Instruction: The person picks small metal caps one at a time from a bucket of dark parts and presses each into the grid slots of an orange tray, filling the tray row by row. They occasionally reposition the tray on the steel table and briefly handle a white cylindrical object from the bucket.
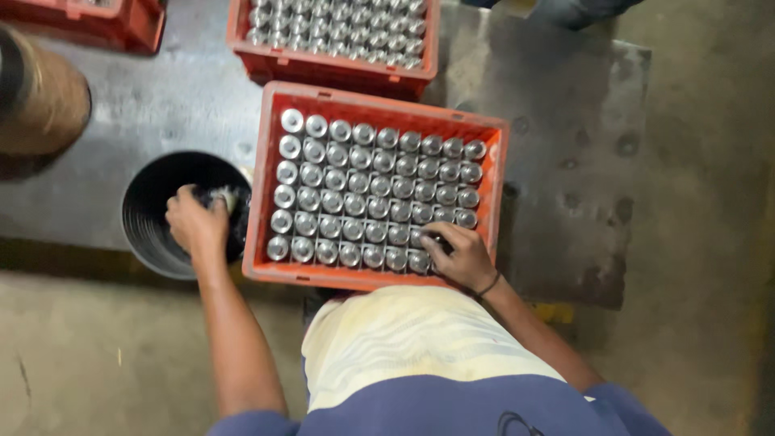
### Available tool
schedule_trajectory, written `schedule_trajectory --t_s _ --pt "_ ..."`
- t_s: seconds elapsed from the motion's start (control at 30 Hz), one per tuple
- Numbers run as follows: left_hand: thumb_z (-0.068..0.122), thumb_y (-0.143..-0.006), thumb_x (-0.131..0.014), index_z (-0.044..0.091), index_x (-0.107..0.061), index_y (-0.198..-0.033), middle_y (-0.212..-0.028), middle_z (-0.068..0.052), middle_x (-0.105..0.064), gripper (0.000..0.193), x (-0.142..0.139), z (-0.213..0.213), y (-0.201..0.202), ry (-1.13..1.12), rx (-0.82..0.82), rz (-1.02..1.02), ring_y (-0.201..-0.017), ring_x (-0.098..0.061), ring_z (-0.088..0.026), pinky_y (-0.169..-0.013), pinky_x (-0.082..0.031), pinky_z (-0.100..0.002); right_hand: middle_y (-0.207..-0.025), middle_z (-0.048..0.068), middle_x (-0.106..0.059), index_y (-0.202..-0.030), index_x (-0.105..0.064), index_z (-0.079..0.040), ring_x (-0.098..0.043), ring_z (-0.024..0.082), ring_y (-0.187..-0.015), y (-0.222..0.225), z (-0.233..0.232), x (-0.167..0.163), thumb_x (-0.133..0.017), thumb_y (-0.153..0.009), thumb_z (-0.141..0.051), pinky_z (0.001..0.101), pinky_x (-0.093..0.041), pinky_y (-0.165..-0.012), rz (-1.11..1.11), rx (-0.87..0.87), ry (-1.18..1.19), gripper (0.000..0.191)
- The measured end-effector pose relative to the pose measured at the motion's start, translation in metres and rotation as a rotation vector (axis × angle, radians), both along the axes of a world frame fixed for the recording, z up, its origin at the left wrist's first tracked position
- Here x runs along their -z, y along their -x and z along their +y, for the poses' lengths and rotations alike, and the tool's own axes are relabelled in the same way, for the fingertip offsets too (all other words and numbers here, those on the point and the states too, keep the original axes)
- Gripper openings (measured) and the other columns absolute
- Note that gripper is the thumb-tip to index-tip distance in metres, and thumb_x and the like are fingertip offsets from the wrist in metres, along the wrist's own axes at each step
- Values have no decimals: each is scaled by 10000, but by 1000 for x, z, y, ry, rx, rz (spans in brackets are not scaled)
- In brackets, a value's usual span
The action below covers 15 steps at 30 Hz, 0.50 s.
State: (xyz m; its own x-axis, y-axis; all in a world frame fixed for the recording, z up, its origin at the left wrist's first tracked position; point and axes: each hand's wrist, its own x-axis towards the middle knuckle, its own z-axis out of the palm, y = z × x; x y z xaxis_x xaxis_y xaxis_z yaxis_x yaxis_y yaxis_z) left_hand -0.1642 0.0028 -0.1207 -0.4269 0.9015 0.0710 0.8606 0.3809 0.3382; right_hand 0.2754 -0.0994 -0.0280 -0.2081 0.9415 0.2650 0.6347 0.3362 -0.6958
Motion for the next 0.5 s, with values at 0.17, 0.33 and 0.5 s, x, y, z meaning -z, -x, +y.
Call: schedule_trajectory --t_s 0.17,0.33,0.5 --pt "196 -954 -766 6 -695 -1197 -1095 -212 -667 316 -59 15 -100 -330 266 -258 -1052 -616 -413 -920 -490 -509 -1070 86 -749 -1058 -729 -73 -751 245 -986 -23 38 10 -741 -944 -92 353 -603 -873 -17 170 -125 116" --pt "265 -859 -796 -13 -673 -1132 -1081 -222 -636 409 -81 41 -216 -224 715 -264 -1046 -597 -402 -906 -469 -504 -1544 151 -455 -1109 -760 -156 -320 410 -1444 -20 131 19 -751 -896 -377 673 -178 -1141 -407 132 -97 307" --pt "285 -831 -746 22 -663 -1022 -1159 -202 -570 335 -58 68 -261 -171 669 19 -1105 -525 -406 -912 -409 -579 -1605 156 -323 -1022 -750 -116 -176 438 -1484 7 163 38 -776 -830 -439 767 -75 -1096 -476 103 0 377"
